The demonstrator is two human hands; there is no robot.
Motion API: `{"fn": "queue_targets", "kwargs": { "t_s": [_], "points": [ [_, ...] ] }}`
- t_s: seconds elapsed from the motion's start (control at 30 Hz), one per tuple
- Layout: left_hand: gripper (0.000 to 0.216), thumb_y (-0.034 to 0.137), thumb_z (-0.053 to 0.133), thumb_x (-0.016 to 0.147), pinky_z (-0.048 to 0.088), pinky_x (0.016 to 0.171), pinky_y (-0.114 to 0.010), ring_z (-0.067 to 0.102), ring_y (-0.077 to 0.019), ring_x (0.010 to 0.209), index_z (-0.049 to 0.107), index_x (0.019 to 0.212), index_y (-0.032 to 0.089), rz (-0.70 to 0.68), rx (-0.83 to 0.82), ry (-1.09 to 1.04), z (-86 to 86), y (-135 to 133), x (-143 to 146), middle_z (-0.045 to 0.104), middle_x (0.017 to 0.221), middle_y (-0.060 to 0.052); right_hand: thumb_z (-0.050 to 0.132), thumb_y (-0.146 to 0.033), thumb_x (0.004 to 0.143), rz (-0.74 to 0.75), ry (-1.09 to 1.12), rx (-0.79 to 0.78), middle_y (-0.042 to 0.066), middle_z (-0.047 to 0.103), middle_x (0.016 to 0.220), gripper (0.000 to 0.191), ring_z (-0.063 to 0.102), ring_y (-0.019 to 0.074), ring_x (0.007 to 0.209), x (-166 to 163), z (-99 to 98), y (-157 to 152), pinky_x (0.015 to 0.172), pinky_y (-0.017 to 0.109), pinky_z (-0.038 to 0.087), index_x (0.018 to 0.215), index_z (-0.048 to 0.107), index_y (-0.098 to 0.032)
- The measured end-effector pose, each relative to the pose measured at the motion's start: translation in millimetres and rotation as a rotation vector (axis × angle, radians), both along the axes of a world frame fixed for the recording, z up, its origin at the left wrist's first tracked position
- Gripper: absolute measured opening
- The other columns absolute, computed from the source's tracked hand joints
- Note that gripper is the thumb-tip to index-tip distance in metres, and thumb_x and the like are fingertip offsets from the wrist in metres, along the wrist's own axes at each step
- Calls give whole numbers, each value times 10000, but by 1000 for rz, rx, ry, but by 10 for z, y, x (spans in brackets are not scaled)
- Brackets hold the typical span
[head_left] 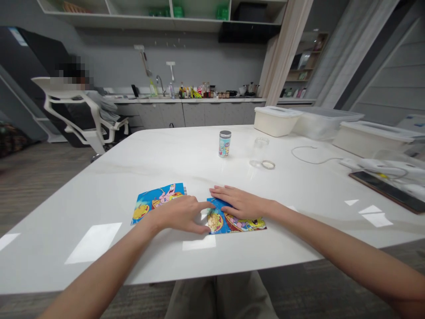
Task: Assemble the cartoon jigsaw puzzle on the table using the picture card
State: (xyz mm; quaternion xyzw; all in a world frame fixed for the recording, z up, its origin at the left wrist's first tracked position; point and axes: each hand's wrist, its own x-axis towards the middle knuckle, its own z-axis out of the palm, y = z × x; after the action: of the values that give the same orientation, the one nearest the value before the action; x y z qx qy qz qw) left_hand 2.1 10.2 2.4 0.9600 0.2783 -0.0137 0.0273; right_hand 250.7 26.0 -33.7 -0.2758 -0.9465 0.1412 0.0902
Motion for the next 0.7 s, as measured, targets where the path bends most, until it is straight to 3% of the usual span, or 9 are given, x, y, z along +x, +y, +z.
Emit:
{"fn": "queue_targets", "kwargs": {
  "t_s": [0.1, 0.23, 0.3, 0.43, 0.57, 0.7],
  "points": [
    [530, 554, 584, 813, 425, 607, -276, 592, -188, 616, 593, 1209, 203, 32, -36, -8, 61, 18, -36, 616, 644, -10, 338, -413, 1008, -5, -28, -16, 119, 262, 1577, 571, 186, 216, 1474, -49, 10, -3, 1215, 449, 168, 1508, 274, -146],
    [518, 525, 572, 822, 468, 790, -319, 639, -214, 865, 565, 1204, 175, 176, -101, -76, 249, 80, -270, 653, 1070, -100, 309, -399, 1011, -2, -50, -43, 137, 232, 1584, 562, 175, 220, 1477, -155, 38, 25, 1219, 456, 147, 1499, 286, -120],
    [538, 526, 591, 800, 459, 870, -339, 612, -248, 995, 570, 1179, 145, 292, -108, -81, 315, 149, -471, 620, 1135, -130, 309, -401, 1009, 11, -34, -79, 155, 242, 1579, 571, 182, 227, 1475, -215, 56, 44, 1220, 455, 135, 1491, 291, -95],
    [741, 461, 751, 609, 457, 919, -364, 592, -296, 1059, 530, 1233, 128, 564, -255, 59, 300, 334, -845, 577, 1222, -150, 268, -460, 1013, 5, 139, -227, 130, 257, 1581, 583, 198, 215, 1470, -275, 99, 101, 1217, 438, 145, 1491, 285, -127],
    [856, 341, 768, 548, 456, 916, -320, 571, -287, 1108, 446, 1319, 157, 651, -276, 50, 217, 466, -971, 551, 1259, -126, 231, -486, 1012, -143, 403, -335, 96, 359, 1535, 525, 316, 248, 1422, -238, 111, 268, 1183, 490, 219, 1439, 368, -215],
    [637, 285, 661, 655, 469, 824, -293, 587, -264, 1055, 477, 1258, 196, 627, -200, -120, 204, 570, -899, 574, 1195, -96, 399, -415, 978, -266, 506, -295, 125, 520, 1396, 407, 467, 273, 1307, -223, 49, 547, 1138, 515, 293, 1300, 511, -193]
  ]
}}
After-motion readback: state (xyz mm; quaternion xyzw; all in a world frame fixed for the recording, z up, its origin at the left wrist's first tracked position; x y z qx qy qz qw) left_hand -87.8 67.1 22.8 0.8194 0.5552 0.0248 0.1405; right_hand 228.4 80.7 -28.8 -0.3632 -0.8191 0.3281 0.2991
